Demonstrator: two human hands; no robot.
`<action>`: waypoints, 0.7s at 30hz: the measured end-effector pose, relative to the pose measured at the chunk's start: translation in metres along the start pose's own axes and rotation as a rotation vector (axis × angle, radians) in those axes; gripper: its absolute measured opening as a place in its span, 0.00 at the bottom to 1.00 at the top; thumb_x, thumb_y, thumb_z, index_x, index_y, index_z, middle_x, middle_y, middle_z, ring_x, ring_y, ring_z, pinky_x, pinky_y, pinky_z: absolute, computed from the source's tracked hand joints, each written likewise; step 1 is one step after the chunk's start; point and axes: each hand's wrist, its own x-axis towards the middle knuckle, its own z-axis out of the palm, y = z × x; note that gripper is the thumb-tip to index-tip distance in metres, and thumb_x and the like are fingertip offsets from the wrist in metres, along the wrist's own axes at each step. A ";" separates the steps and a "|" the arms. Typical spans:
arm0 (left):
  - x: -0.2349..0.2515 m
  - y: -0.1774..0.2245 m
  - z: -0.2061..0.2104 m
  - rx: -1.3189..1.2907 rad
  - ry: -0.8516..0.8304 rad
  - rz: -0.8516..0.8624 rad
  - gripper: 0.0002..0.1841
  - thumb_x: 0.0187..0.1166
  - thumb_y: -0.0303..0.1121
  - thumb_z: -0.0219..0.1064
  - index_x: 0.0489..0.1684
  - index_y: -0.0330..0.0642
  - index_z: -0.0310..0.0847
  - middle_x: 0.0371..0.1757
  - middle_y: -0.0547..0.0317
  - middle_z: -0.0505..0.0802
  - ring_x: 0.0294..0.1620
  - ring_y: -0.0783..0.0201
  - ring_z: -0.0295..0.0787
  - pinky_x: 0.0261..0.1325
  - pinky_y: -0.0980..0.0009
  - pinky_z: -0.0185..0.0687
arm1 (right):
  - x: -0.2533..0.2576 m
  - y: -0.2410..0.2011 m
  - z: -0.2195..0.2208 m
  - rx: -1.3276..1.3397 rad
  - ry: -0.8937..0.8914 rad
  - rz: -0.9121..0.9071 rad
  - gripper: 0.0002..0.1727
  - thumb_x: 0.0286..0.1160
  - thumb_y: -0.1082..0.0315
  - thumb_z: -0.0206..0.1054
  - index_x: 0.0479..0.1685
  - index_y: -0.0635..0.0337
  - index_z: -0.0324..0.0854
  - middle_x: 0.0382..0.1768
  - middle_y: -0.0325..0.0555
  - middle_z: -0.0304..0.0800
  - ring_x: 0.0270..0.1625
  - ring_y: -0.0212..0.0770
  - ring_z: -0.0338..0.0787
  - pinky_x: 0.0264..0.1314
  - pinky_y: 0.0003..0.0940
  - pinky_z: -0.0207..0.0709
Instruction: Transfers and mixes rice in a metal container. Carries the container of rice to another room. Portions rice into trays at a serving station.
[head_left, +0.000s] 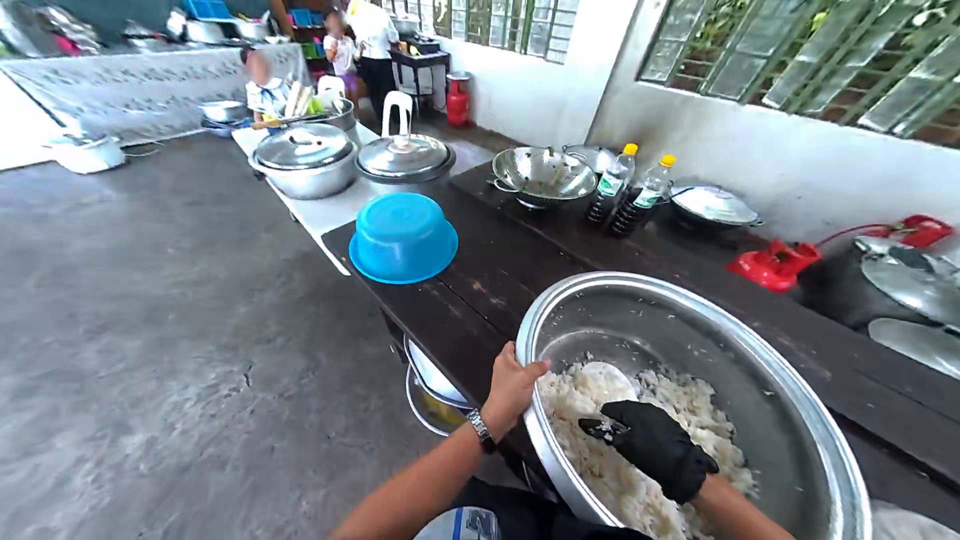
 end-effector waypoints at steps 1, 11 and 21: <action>0.000 0.000 0.000 -0.001 0.000 0.004 0.23 0.72 0.20 0.72 0.64 0.28 0.71 0.46 0.45 0.90 0.41 0.62 0.92 0.47 0.66 0.90 | 0.001 0.003 0.004 0.034 0.033 -0.051 0.22 0.82 0.52 0.68 0.48 0.68 0.86 0.48 0.65 0.90 0.57 0.62 0.89 0.62 0.60 0.77; -0.003 0.004 0.002 0.025 -0.003 0.002 0.22 0.73 0.20 0.72 0.64 0.28 0.71 0.47 0.46 0.89 0.42 0.63 0.90 0.48 0.67 0.89 | 0.000 0.012 0.012 0.300 0.172 -0.086 0.18 0.76 0.68 0.74 0.62 0.65 0.85 0.43 0.61 0.93 0.39 0.56 0.94 0.48 0.56 0.87; 0.000 -0.007 -0.002 0.095 -0.017 -0.045 0.21 0.78 0.25 0.72 0.67 0.35 0.71 0.43 0.49 0.91 0.36 0.63 0.91 0.40 0.65 0.90 | -0.011 0.061 -0.033 0.128 0.110 -0.096 0.22 0.83 0.77 0.60 0.75 0.61 0.81 0.68 0.62 0.87 0.66 0.59 0.88 0.72 0.58 0.75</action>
